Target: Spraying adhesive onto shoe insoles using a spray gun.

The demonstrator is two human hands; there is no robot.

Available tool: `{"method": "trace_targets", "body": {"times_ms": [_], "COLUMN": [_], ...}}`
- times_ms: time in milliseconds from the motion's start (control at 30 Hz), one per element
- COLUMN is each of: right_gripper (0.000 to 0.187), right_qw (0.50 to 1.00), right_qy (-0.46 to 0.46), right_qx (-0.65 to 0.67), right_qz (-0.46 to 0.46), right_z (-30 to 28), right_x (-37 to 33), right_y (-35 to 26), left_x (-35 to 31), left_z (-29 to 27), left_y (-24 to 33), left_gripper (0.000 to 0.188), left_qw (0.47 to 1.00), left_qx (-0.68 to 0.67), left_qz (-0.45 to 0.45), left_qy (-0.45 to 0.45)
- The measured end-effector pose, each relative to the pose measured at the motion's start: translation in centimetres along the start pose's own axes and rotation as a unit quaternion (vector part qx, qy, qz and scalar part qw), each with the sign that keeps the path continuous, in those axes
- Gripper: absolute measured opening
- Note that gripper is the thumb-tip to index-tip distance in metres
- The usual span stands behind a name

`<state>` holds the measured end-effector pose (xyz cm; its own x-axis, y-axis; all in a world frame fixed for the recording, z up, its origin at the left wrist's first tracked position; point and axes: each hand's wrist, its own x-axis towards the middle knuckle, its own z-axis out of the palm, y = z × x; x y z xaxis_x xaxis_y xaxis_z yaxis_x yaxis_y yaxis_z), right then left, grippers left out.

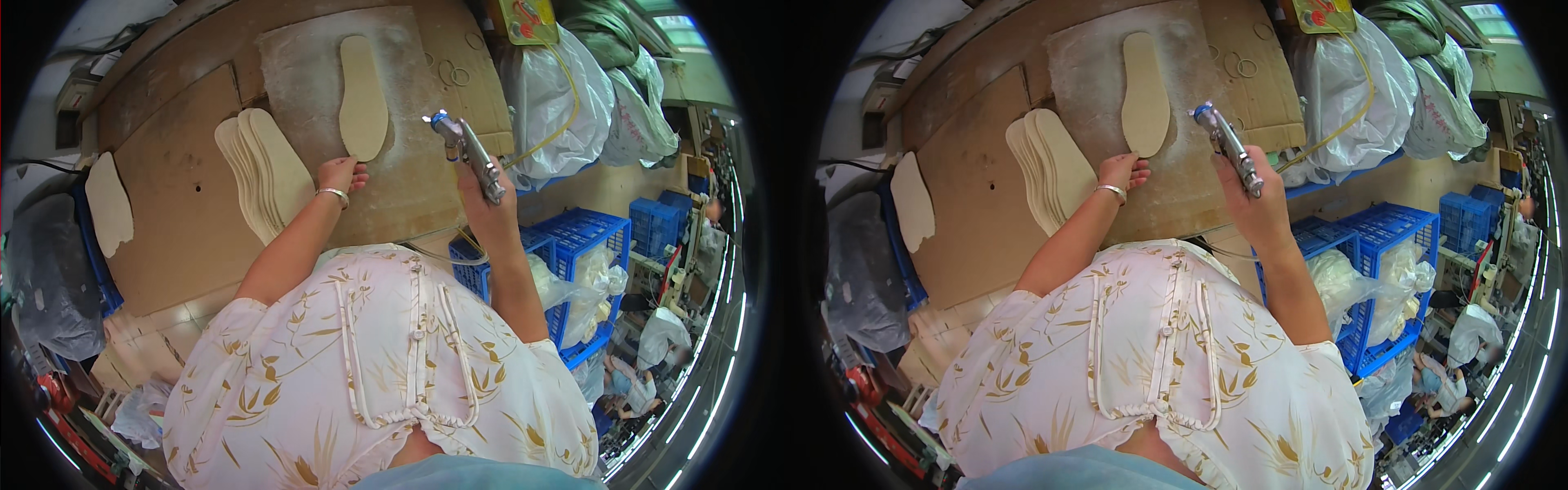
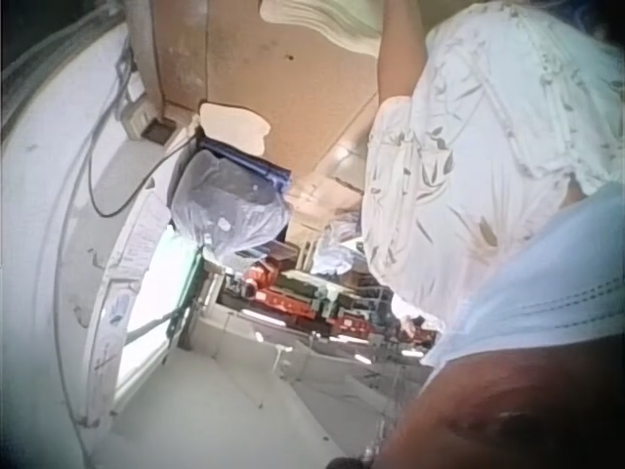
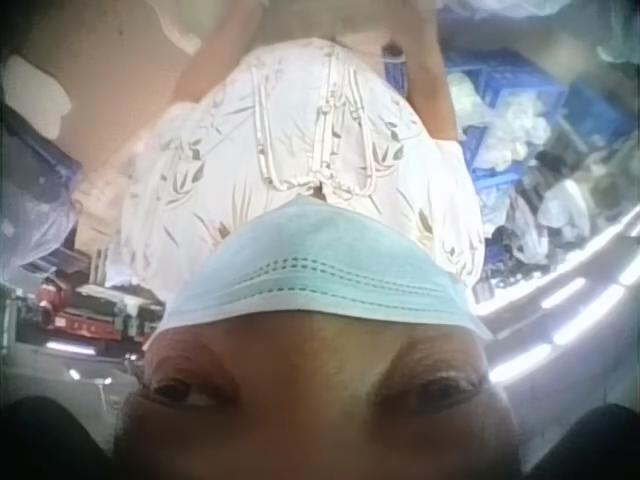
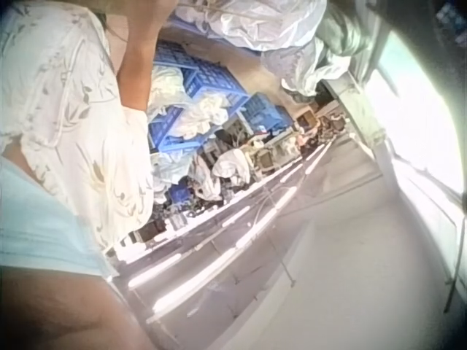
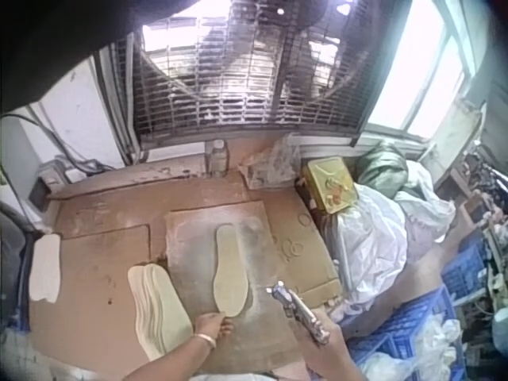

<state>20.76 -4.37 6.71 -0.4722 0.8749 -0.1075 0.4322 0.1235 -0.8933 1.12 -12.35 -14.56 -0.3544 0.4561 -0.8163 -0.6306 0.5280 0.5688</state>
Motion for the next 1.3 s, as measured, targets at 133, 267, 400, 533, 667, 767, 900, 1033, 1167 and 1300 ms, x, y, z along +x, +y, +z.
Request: {"method": "trace_targets", "body": {"times_ms": [133, 267, 400, 533, 667, 767, 900, 1033, 1167, 1300], "right_gripper": [0.019, 0.018, 0.018, 0.016, 0.016, 0.016, 0.016, 0.017, 0.017, 0.017], "right_qw": [0.998, 1.000, 1.000, 0.999, 1.000, 0.998, 1.000, 0.999, 0.999, 0.999], "right_qy": [-0.043, -0.021, -0.029, -0.042, -0.011, -0.059, -0.023, -0.047, -0.047, -0.031], "right_qx": [-0.017, -0.014, 0.001, 0.012, 0.008, 0.003, 0.007, -0.007, -0.002, -0.003], "right_qz": [-0.032, 0.000, -0.008, -0.003, -0.016, -0.021, 0.000, -0.002, 0.011, 0.019], "right_z": [0.0, -0.6, -0.9, -0.8, -1.1, -1.1, -1.5, -1.8, -1.9, -2.2], "right_x": [-1.3, -1.7, -2.4, -2.4, -2.5, -3.5, -3.6, -4.5, -5.2, -5.3], "right_y": [0.4, 0.4, 0.9, 0.9, 0.9, 1.2, 1.4, 2.1, 2.2, 2.2], "left_x": [0.0, -0.2, 0.0, -0.3, -0.2, -0.3, -0.4, -0.5, -0.3, -0.3], "left_z": [0.0, 0.0, 0.0, 0.2, 0.2, 0.1, 0.2, 0.2, 0.2, 0.2], "left_y": [-0.1, 0.0, -0.2, -0.1, -0.1, -0.1, -0.1, -0.1, -0.2, -0.3], "left_gripper": [0.023, 0.022, 0.022, 0.021, 0.021, 0.021, 0.021, 0.021, 0.021, 0.021], "left_qw": [1.000, 1.000, 1.000, 1.000, 1.000, 1.000, 1.000, 1.000, 1.000, 1.000], "left_qx": [-0.004, -0.004, -0.002, -0.003, -0.005, -0.006, -0.004, -0.007, -0.011, -0.010], "left_qz": [0.001, 0.000, 0.002, 0.000, 0.002, 0.000, 0.002, 0.001, 0.001, 0.001], "left_qy": [-0.001, -0.002, -0.004, -0.005, 0.000, -0.001, 0.000, 0.005, 0.003, 0.003]}}
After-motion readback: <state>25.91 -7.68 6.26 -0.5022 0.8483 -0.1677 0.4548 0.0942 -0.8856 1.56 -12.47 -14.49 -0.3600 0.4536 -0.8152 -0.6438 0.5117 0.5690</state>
